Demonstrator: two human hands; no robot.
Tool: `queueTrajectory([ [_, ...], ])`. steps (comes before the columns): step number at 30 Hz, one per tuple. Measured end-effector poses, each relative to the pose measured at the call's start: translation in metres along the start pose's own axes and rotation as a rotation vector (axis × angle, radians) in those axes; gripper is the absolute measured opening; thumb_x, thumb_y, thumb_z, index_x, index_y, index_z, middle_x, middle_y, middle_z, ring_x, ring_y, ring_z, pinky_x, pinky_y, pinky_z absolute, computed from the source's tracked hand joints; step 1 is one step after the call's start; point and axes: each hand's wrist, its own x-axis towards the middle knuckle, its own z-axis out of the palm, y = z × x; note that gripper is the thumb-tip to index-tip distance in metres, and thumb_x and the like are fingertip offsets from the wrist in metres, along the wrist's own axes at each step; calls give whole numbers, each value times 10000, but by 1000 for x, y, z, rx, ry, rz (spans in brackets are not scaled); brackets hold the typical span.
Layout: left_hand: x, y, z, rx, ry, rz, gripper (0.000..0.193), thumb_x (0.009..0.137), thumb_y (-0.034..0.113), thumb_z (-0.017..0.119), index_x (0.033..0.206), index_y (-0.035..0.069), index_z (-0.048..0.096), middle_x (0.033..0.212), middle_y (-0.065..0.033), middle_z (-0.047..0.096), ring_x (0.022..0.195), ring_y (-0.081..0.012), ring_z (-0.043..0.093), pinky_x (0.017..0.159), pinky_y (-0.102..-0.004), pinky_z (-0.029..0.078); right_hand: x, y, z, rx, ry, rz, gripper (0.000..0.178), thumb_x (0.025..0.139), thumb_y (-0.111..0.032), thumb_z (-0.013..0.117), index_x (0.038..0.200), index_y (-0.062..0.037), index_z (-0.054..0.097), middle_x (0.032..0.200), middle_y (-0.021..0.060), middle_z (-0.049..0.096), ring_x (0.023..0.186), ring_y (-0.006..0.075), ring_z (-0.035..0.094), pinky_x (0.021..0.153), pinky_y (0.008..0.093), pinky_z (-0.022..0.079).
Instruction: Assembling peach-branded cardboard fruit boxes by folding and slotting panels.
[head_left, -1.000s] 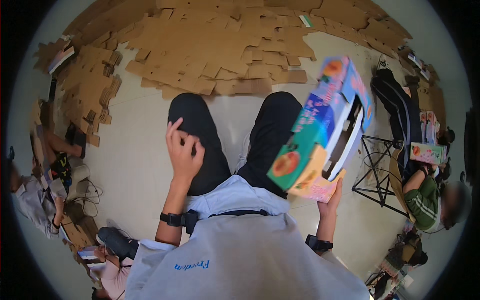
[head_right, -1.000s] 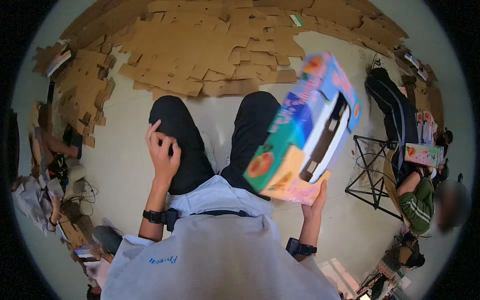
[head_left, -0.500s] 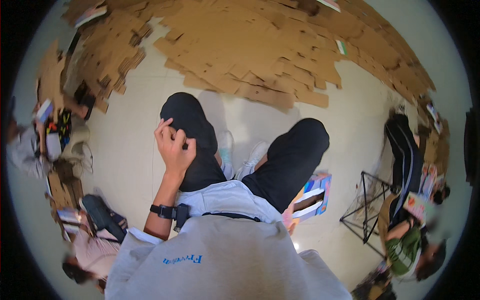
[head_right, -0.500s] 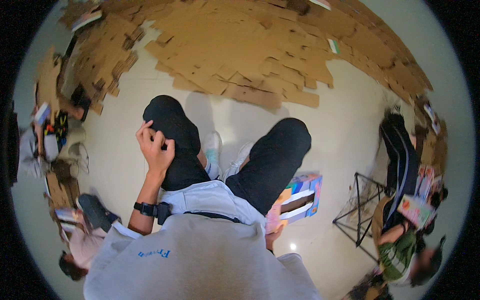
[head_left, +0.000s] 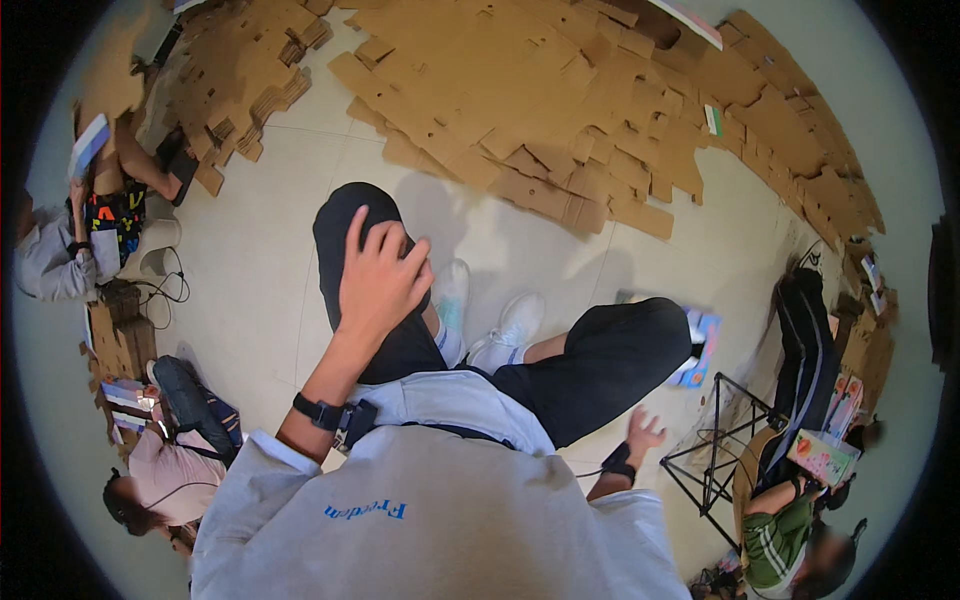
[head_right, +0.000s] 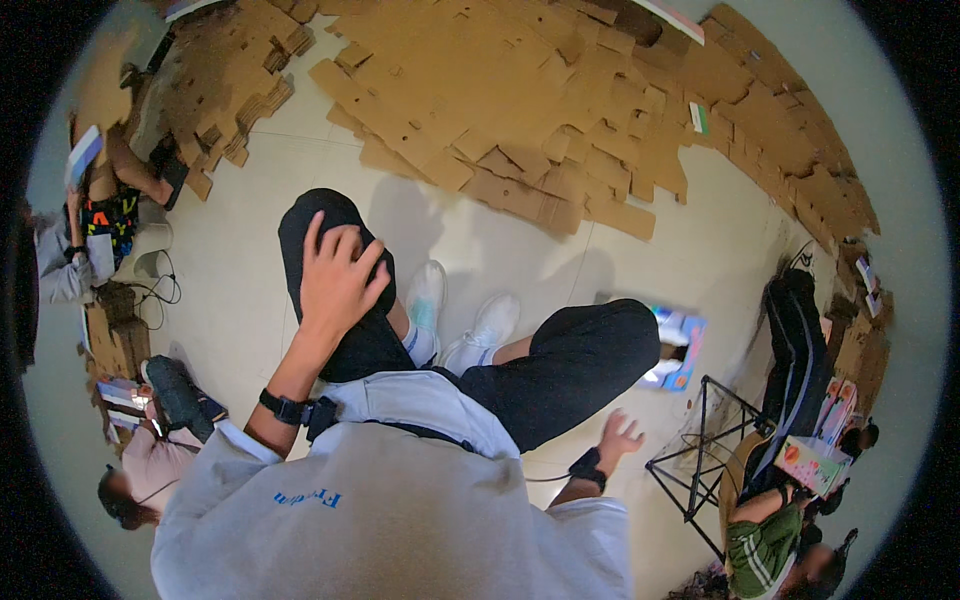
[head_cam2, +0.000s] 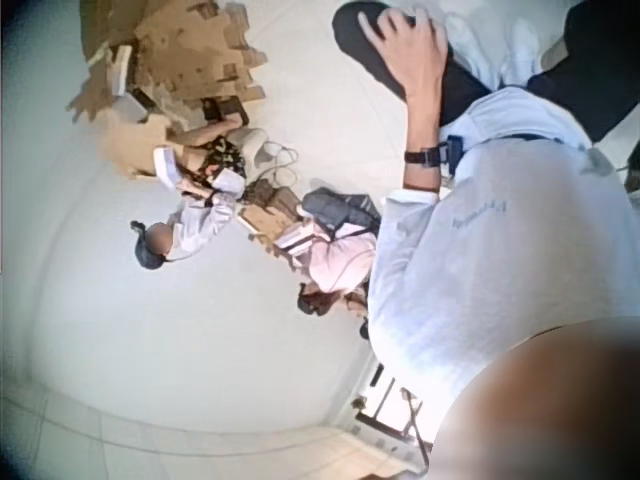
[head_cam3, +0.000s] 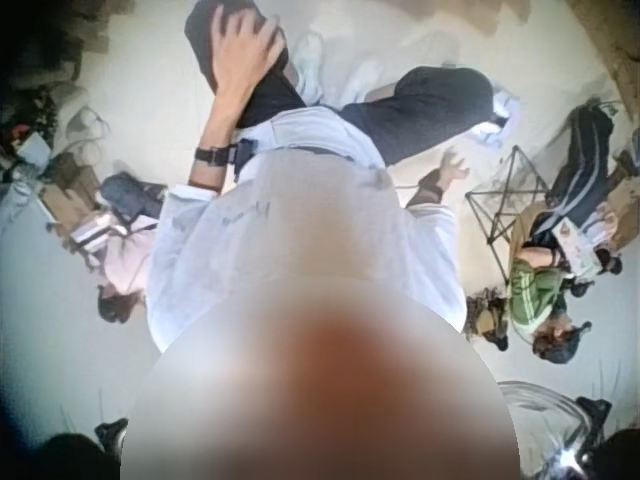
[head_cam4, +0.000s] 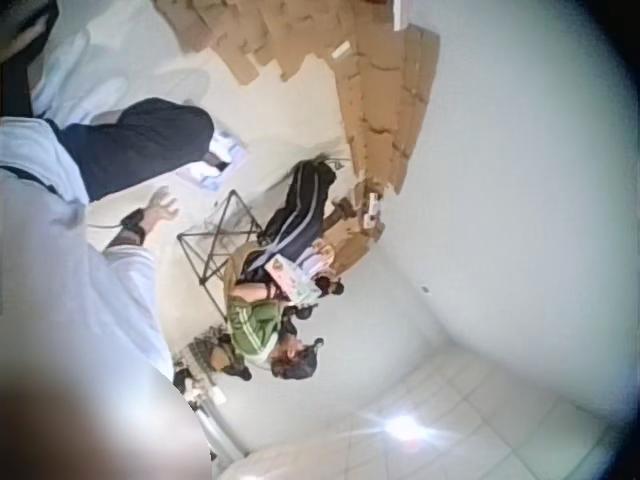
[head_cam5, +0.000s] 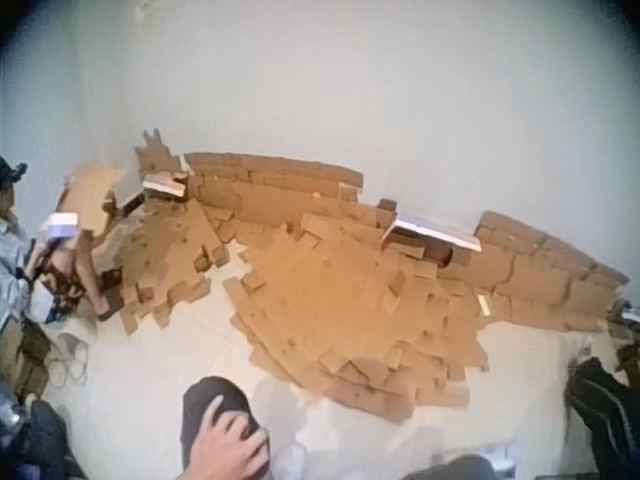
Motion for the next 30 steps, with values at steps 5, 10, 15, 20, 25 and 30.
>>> queueTrajectory([
  [5,38,-8,74,-258,-251,-45,450,898,276,706,1308,96,663,1179,-186,641,1249,-343,572,1171,-540,388,-154,31,164,-537,-410,-162,549,1055,-398,470,1418,8,539,1427,203,557,1248,292,578,1049,452,521],
  [10,88,-14,183,-504,-547,-379,765,947,430,699,1559,70,415,1414,-287,540,1352,-369,521,1130,-549,426,-239,53,181,-1065,-524,-593,482,1101,-318,427,1412,27,558,1409,187,587,1274,290,580,1110,389,440],
  [15,78,-60,298,-1032,-842,-1323,863,956,533,699,1591,61,353,1408,-251,576,1316,-378,583,1087,-567,471,-357,83,211,-1108,-545,-1061,458,1067,-261,533,1412,40,559,1415,178,592,1320,306,548,1178,410,363],
  [20,60,-102,332,-1963,-8,-1658,615,1025,335,693,1512,100,400,1320,-146,658,1181,-279,653,984,-438,569,-351,74,207,-1335,-475,-1330,468,981,-106,643,1415,45,556,1440,194,580,1332,344,536,1188,447,351],
  [25,114,-105,312,-2212,-77,-1681,378,1026,232,697,1351,109,549,1198,-84,683,977,-192,675,852,-318,574,-361,61,201,-1283,-456,-1321,460,1001,-133,624,1417,48,548,1438,192,577,1344,346,517,1195,454,332],
  [30,125,-134,331,-2084,-240,-1454,364,1024,259,704,1335,111,586,1161,-105,668,941,-176,645,788,-299,561,-355,59,196,-1241,-495,-1335,454,1012,-150,616,1411,54,546,1427,193,583,1342,348,517,1192,460,332],
])
